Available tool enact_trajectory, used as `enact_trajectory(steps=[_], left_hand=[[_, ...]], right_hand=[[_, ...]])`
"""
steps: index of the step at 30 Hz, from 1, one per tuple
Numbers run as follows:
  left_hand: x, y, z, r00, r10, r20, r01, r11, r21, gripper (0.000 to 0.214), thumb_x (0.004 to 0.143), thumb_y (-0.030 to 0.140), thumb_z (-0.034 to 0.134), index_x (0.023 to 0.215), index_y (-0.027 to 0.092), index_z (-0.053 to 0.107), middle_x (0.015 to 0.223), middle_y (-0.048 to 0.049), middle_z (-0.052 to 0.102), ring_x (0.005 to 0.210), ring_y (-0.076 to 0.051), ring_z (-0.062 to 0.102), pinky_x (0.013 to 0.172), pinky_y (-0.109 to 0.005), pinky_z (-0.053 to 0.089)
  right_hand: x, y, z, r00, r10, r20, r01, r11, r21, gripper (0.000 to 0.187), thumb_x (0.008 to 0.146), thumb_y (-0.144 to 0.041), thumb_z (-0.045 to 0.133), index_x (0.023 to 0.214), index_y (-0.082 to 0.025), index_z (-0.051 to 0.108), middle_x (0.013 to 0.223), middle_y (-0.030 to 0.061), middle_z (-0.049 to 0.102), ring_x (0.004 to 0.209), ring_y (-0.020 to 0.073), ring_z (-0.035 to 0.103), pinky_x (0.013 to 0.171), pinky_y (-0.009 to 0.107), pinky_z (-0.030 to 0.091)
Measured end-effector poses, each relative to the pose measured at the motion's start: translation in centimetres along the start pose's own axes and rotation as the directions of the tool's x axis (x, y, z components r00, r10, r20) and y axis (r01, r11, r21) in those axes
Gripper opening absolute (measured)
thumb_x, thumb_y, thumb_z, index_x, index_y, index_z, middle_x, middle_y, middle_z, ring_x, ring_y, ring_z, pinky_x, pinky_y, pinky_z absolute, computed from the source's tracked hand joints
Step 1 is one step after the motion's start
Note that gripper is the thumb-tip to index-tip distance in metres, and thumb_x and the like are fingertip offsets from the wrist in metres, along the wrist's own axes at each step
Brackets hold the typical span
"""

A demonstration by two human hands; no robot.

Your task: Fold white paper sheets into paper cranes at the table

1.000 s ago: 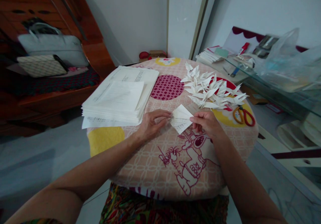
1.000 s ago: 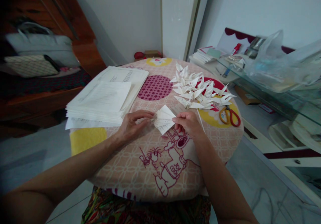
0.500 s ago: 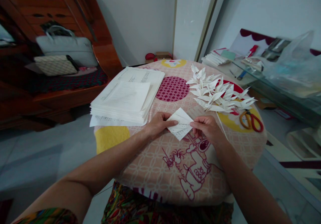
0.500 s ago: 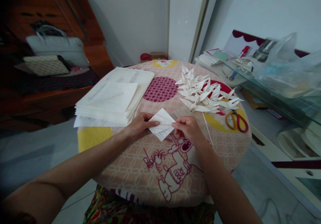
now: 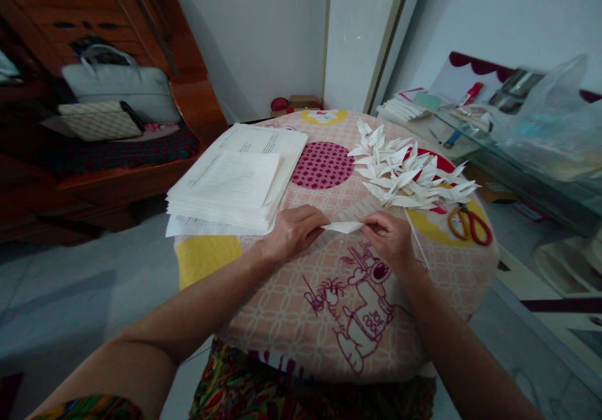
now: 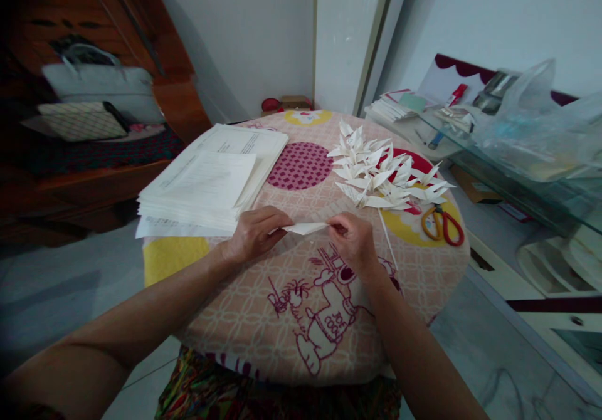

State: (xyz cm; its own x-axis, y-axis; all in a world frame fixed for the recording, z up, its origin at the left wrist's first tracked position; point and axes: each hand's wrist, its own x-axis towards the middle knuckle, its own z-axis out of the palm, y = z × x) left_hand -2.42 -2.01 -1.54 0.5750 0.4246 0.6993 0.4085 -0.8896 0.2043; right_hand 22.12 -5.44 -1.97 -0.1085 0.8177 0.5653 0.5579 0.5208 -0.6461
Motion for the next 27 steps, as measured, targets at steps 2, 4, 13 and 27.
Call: enact_trajectory(steps=[2, 4, 13, 27], left_hand=[[-0.1, -0.4, 0.0, 0.994, 0.105, -0.038, -0.101, 0.992, 0.081, 0.010, 0.094, 0.015, 0.055, 0.096, 0.016, 0.065, 0.088, -0.0055, 0.070, 0.082, -0.015, 0.063, 0.073, -0.026, 0.049], [-0.3, -0.6, 0.2, 0.987, 0.158, -0.037, -0.152, 0.980, 0.125, 0.010, 0.093, 0.014, 0.055, 0.097, 0.016, 0.064, 0.090, -0.0056, 0.070, 0.082, -0.015, 0.063, 0.073, -0.027, 0.050], [-1.1, -0.6, 0.8, 0.886, 0.277, 0.371, -0.332, 0.939, 0.092, 0.016, 0.095, 0.015, 0.050, 0.086, 0.015, 0.063, 0.081, -0.0074, 0.066, 0.077, -0.018, 0.062, 0.072, -0.031, 0.052], [-2.2, 0.3, 0.1, 0.899, 0.105, 0.425, -0.029, 0.983, -0.181, 0.024, 0.093, 0.014, 0.050, 0.107, 0.011, 0.069, 0.113, -0.0146, 0.070, 0.105, -0.022, 0.067, 0.090, -0.035, 0.057]], right_hand=[[0.0, 0.2, 0.1, 0.982, -0.187, -0.039, 0.179, 0.971, -0.158, 0.015, 0.082, -0.012, 0.054, 0.080, -0.020, 0.067, 0.074, 0.0049, 0.069, 0.070, 0.0182, 0.065, 0.065, 0.029, 0.052], [-0.2, 0.3, 0.1, 0.949, -0.314, -0.008, 0.298, 0.908, -0.294, 0.021, 0.085, -0.008, 0.048, 0.081, -0.020, 0.065, 0.080, 0.0073, 0.069, 0.079, 0.0198, 0.065, 0.073, 0.031, 0.052], [-1.8, -0.4, 0.0, 0.822, -0.206, 0.532, 0.501, 0.705, -0.501, 0.022, 0.090, -0.005, 0.047, 0.081, -0.016, 0.064, 0.091, 0.0123, 0.065, 0.083, 0.0218, 0.056, 0.074, 0.032, 0.047], [-1.8, -0.8, 0.2, 0.804, -0.317, 0.503, 0.447, 0.880, -0.159, 0.038, 0.081, -0.002, 0.045, 0.106, -0.014, 0.070, 0.134, 0.0168, 0.063, 0.124, 0.0292, 0.053, 0.101, 0.050, 0.048]])
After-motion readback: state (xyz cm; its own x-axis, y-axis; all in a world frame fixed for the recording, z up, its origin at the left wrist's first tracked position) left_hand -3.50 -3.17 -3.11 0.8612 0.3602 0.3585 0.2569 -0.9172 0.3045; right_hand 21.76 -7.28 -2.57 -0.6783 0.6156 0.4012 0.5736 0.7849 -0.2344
